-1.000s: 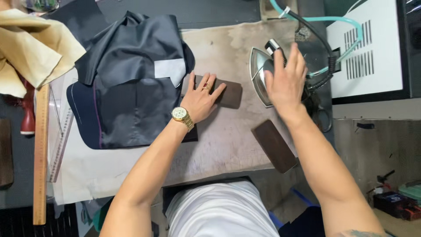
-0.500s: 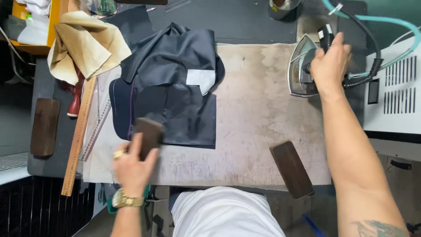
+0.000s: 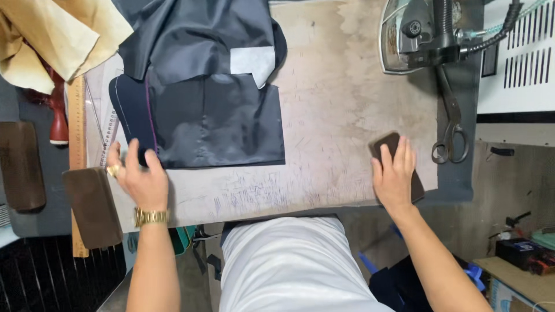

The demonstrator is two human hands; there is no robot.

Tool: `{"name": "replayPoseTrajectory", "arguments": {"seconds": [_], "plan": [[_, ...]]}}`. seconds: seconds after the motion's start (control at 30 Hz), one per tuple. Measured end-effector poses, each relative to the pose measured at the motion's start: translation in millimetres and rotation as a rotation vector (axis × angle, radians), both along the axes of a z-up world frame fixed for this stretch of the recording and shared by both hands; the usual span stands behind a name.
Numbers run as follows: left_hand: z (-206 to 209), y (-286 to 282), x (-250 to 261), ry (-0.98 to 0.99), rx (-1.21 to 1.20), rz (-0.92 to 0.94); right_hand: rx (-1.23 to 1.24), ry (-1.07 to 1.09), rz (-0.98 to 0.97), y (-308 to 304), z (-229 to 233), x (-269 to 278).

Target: The person irons a dark blue fabric panel on a workbench, then marks lines on the fabric using pink chalk and a metal ruler.

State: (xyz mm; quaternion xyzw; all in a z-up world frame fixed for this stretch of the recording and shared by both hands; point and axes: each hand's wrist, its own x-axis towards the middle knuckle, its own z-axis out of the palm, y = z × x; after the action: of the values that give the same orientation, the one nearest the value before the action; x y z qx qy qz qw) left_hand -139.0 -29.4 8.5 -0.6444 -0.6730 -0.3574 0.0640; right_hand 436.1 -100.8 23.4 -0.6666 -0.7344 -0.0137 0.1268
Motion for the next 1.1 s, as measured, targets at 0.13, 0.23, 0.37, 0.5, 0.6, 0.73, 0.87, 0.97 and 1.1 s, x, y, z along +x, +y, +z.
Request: {"name": "replayPoseTrajectory", "arguments": {"seconds": [0.13,0.23,0.37,0.5,0.6,0.73,0.87,0.97,1.1], "plan": [[-7,36,-16,-0.308,-0.167,0.238,0.135,0.261,0.035,26,36,-99],[-19,44,-28,-0.397,-0.409,0.320,-0.246,0.943,-0.394,35,27,-178],[-10,30,-46,-0.909,-0.582,0.347,-0.422,1.248,-0.539,54,7,-233],[1,-24,-76,-1.149,-0.706,0.359,-0.686,0.859,-0.523,45,20,-215],[-24,-50,-92,-1.097,-0.872,0.329,-0.162,0.591,-0.161,89,29,-212],[32,-63,-60,-1.069,-0.829,0.356,0.225,0.566,0.059,203,21,-249],[45,-98,-71,-0.700,-1.166,0.369,0.277,0.254,0.247,264,-12,-293],[78,-104,-71,-0.085,-1.249,0.282,0.339,0.180,0.425,228,11,-302],[101,-34,-75,-0.426,-0.822,0.222,0.088,0.486,1.014,122,62,-321]]}}
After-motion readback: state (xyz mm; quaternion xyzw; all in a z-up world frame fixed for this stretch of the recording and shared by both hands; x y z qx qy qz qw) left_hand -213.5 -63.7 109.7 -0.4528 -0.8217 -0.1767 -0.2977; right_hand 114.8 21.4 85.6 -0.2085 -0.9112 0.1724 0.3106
